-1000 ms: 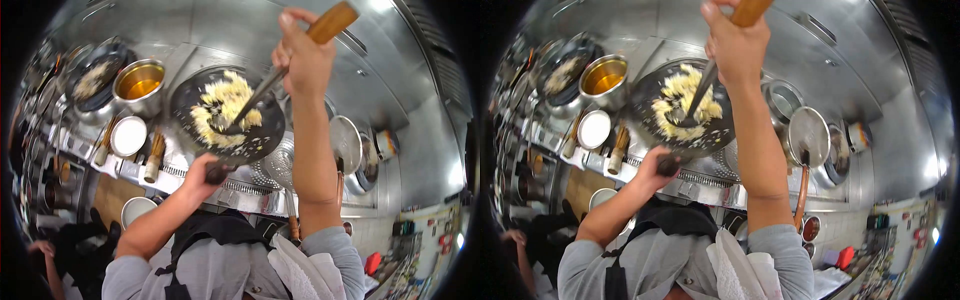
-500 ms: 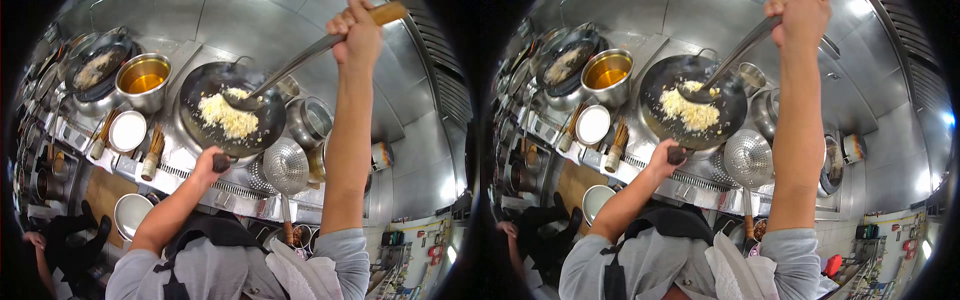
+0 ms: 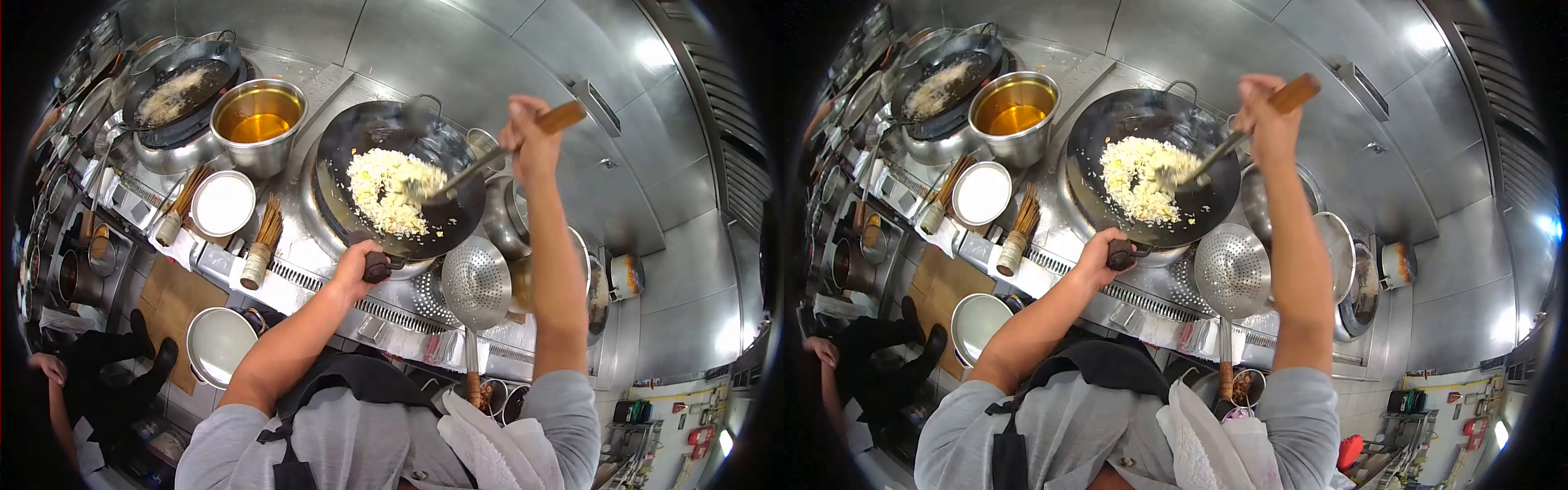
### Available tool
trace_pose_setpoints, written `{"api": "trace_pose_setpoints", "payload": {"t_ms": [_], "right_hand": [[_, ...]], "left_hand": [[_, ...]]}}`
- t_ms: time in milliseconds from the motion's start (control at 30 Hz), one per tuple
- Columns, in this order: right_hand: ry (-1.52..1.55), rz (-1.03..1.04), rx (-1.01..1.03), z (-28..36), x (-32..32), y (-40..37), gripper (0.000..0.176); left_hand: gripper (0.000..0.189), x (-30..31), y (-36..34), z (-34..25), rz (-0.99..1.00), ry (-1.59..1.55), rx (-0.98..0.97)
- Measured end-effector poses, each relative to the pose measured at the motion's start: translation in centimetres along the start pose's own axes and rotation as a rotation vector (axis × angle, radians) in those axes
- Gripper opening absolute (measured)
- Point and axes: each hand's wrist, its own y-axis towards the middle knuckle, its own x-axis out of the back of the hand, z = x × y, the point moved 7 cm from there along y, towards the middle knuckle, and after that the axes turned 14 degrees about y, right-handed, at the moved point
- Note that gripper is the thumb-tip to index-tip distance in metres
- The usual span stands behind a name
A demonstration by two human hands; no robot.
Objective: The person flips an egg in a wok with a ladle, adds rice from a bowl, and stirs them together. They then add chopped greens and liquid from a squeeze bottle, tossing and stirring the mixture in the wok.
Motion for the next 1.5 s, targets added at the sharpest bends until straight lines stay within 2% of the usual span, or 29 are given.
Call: {"api": "trace_pose_setpoints", "payload": {"t_ms": [100, 200, 233, 367, 500, 600, 733, 800, 867, 933, 1067, 1167, 1267, 1300, 1400, 1500], "right_hand": [[0.111, -0.159, 0.213, 2.7, 1.8, 3.2, 0.014], [0.148, -0.082, 0.301, -0.7, 0.3, -1.2, 0.015], [0.125, 0.028, 0.166, -5.3, 0.2, -2.4, 0.017], [0.052, 0.131, -0.079, -1.9, -5.9, -1.2, 0.023], [0.047, 0.178, 0.081, 5.2, -9.2, -4.5, 0.023], [0.030, -0.109, 0.024, -2.3, -4.8, -2.3, 0.020], [0.097, -0.109, 0.214, -0.5, -7.5, -2.1, 0.020], [0.047, -0.100, 0.207, -3.2, -8.3, -4.3, 0.019], [-0.015, -0.079, 0.198, -5.0, -7.0, -4.6, 0.017], [-0.075, -0.009, 0.173, -5.9, -5.7, -1.7, 0.016], [-0.320, -0.042, 0.111, -1.7, -3.8, -3.9, 0.014], [-0.065, -0.205, 0.176, -1.5, 2.4, 2.7, 0.013], [0.180, -0.333, 0.412, 1.8, 5.2, 3.2, 0.012], [0.106, -0.335, 0.493, 0.8, 5.1, 1.7, 0.010], [0.099, 0.027, 0.179, -5.0, 0.1, -0.7, 0.012], [0.011, 0.023, 0.000, -2.2, -5.1, 1.8, 0.014]], "left_hand": [[0.018, 0.1, 0.4, 0.2, -0.012, -0.011, -0.007], [0.019, 0.1, -0.1, -0.1, -0.023, -0.031, -0.007], [0.019, 0.3, -0.1, 0.3, -0.018, -0.027, 0.008], [0.018, 0.2, -0.4, 0.5, -0.035, -0.009, 0.018], [0.017, 0.3, 0.1, 0.1, -0.056, -0.004, 0.016], [0.017, 0.5, 1.0, 0.5, -0.008, -0.008, 0.002], [0.017, -0.1, -0.4, -0.2, -0.065, 0.023, 0.015], [0.018, 0.5, 0.4, 0.1, -0.047, -0.001, 0.006], [0.019, 0.6, 0.6, 0.3, -0.016, 0.002, 0.014], [0.018, 0.7, 0.3, 1.1, -0.024, -0.002, 0.018], [0.018, 0.5, 0.7, 0.1, -0.018, -0.003, -0.010], [0.019, 0.6, 0.9, 0.6, -0.040, -0.009, -0.003], [0.018, 0.1, 0.1, 0.1, -0.055, -0.015, -0.027], [0.019, 0.2, 0.3, 0.1, -0.027, -0.008, -0.030], [0.020, 0.4, 0.9, 0.4, -0.004, -0.017, 0.006], [0.021, 0.3, 0.4, 0.3, -0.017, 0.000, -0.006]]}}
